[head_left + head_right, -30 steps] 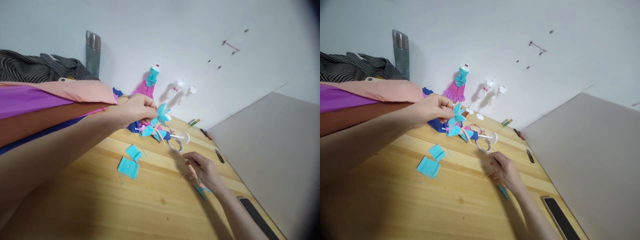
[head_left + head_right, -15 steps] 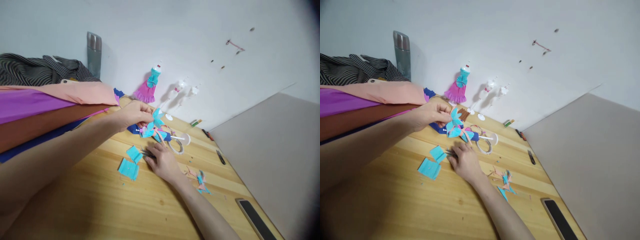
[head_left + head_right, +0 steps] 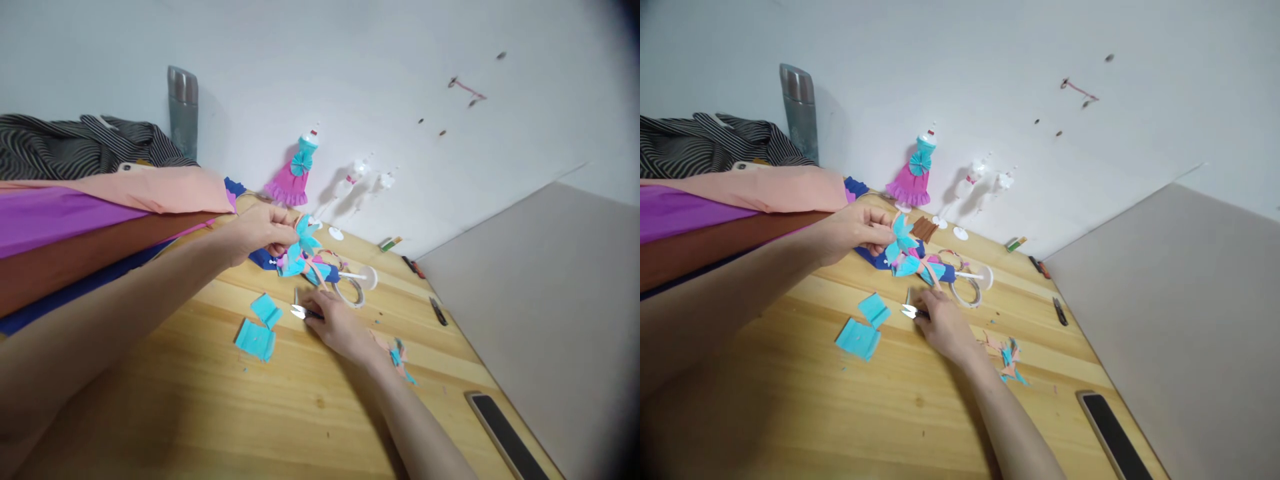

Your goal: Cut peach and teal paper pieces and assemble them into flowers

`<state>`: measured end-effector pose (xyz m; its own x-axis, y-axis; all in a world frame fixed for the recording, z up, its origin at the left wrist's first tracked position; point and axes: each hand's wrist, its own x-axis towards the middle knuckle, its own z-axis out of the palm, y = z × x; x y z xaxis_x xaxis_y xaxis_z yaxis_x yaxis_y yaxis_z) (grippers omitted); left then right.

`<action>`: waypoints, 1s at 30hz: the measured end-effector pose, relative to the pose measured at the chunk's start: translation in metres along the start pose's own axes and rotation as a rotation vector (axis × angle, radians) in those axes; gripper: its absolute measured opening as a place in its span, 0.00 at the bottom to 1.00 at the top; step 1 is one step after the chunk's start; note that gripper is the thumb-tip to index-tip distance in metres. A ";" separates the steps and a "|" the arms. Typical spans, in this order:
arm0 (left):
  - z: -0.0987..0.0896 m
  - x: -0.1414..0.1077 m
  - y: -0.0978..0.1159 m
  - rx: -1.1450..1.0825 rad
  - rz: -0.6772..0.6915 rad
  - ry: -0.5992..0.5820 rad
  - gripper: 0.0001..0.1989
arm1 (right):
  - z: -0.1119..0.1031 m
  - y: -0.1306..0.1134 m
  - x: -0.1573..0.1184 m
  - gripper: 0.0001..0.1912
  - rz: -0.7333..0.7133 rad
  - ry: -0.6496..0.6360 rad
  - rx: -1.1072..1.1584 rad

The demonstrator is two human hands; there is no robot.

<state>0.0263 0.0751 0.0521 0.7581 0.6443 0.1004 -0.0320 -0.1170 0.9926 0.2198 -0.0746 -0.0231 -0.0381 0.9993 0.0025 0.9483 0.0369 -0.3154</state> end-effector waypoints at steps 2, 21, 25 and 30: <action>-0.001 0.000 0.001 -0.023 0.002 0.005 0.09 | -0.003 0.005 -0.004 0.08 0.019 -0.026 0.055; -0.008 0.006 -0.003 -0.102 -0.138 0.087 0.09 | -0.034 0.029 -0.015 0.09 0.257 -0.145 0.319; -0.003 0.007 -0.007 -0.124 -0.189 0.096 0.08 | -0.011 0.006 -0.008 0.05 0.150 -0.021 0.403; 0.010 0.007 -0.020 -0.120 -0.200 0.041 0.08 | 0.003 -0.017 -0.002 0.06 0.010 0.026 0.227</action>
<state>0.0384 0.0745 0.0320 0.7301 0.6761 -0.0993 0.0372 0.1058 0.9937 0.2025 -0.0768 -0.0201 -0.0180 0.9996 0.0214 0.8531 0.0265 -0.5211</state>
